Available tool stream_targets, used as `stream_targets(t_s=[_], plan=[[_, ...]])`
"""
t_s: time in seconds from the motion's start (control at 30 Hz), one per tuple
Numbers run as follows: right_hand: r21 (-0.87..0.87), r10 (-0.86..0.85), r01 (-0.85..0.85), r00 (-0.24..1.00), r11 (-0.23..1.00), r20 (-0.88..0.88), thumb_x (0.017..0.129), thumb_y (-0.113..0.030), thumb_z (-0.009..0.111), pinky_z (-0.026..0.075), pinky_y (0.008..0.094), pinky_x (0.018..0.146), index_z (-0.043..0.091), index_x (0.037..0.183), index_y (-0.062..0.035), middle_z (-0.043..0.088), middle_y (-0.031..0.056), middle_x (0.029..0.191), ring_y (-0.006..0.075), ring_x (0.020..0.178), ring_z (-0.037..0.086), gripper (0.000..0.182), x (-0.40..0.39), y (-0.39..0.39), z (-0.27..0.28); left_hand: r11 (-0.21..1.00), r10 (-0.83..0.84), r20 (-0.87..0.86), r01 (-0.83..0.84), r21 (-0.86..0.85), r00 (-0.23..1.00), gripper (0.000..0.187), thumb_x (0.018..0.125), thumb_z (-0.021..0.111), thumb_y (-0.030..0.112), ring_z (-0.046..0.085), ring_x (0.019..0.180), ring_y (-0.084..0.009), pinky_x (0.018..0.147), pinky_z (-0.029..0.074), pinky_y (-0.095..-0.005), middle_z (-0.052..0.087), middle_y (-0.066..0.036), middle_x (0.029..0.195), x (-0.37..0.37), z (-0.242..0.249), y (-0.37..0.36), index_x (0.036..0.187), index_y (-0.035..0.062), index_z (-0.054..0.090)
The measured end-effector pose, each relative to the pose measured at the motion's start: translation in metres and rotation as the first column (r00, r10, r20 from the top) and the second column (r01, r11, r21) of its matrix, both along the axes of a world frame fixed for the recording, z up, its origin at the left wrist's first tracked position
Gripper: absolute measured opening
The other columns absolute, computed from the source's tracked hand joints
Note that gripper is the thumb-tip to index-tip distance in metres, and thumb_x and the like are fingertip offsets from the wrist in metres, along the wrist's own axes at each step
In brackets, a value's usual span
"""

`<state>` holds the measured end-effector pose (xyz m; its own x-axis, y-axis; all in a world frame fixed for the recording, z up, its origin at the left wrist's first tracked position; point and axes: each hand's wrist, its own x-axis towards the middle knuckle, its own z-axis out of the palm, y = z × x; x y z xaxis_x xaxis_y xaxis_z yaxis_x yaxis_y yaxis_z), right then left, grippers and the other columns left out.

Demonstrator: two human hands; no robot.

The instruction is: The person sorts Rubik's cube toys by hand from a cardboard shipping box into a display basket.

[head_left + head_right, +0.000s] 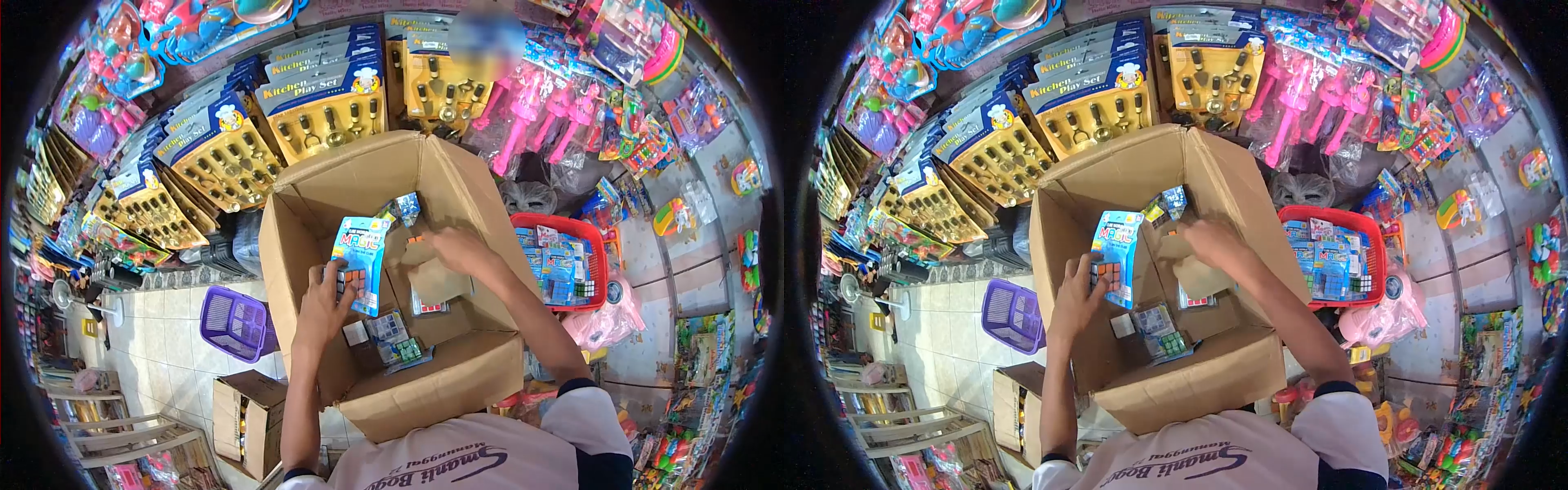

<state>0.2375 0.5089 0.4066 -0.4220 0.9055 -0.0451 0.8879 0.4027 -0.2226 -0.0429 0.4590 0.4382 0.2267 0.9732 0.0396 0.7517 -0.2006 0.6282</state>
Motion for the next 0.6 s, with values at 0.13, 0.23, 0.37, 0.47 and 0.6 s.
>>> stream_targets(t_s=[0.13, 0.23, 0.37, 0.47, 0.6], plan=[[-0.042, -0.071, 0.064, 0.982, 0.997, -0.175, 0.086, -0.009, 0.051, 0.047, 0.0481, 0.067, 0.054, 0.111, -0.0025, 0.062, 0.0208, 0.076, 0.0381, 0.074, 0.062, 0.027, 0.016, -0.031, 0.031, 0.999, -0.011, 0.087, 0.006, 0.051, 0.996, 0.038, 0.086, 0.062, 0.026, 0.059, 0.089, -0.041, 0.074, 0.049, -0.0468, 0.049, -0.02, 0.11, 0.005, 0.012, -0.021, 0.117, 0.0081, 0.05], [-0.016, -0.164, 0.175, 0.881, 0.984, -0.445, 0.086, -0.008, 0.052, 0.046, 0.0456, 0.065, 0.051, 0.113, -0.0029, 0.059, 0.0195, 0.071, 0.0359, 0.069, 0.061, 0.027, 0.017, -0.057, 0.04, 0.994, -0.016, 0.123, 0.003, 0.105, 0.992, 0.038, 0.085, 0.064, 0.025, 0.057, 0.094, -0.0385, 0.075, 0.049, -0.0445, 0.049, -0.02, 0.11, 0.008, 0.021, -0.035, 0.115, 0.0057, 0.052], [-0.014, -0.219, 0.294, 0.677, 0.956, -0.703, 0.089, -0.01, 0.053, 0.043, 0.0402, 0.057, 0.051, 0.113, -0.0059, 0.056, 0.0157, 0.065, 0.029, 0.061, 0.06, 0.025, 0.0, -0.095, 0.062, 0.994, -0.032, 0.202, 0.009, 0.113, 0.979, 0.039, 0.082, 0.066, 0.021, 0.054, 0.1, -0.0374, 0.082, 0.046, -0.0429, 0.048, -0.02, 0.11, 0.012, 0.037, -0.053, 0.115, 0.0054, 0.052], [-0.048, -0.242, 0.302, 0.647, 0.952, -0.723, 0.09, -0.008, 0.052, 0.041, 0.0329, 0.057, 0.053, 0.111, -0.0044, 0.055, 0.0131, 0.068, 0.0181, 0.061, 0.057, 0.022, -0.004, -0.118, 0.076, 0.993, -0.08, 0.311, 0.049, 0.108, 0.947, 0.039, 0.078, 0.067, 0.016, 0.049, 0.106, -0.0349, 0.089, 0.041, -0.0407, 0.048, -0.019, 0.109, 0.016, 0.049, -0.069, 0.113, 0.0034, 0.054], [0.053, -0.122, 0.288, 0.559, 0.956, -0.82, 0.091, -0.01, 0.051, 0.043, 0.0294, 0.057, 0.057, 0.104, -0.0036, 0.058, 0.0093, 0.069, 0.0176, 0.06, 0.056, 0.016, -0.011, -0.133, 0.072, 0.97, -0.23, 0.302, 0.193, 0.147, 0.925, 0.042, 0.073, 0.07, 0.016, 0.049, 0.108, -0.0358, 0.093, 0.041, -0.0412, 0.045, -0.018, 0.112, 0.016, 0.055, -0.09, 0.111, 0.0051, 0.057]])
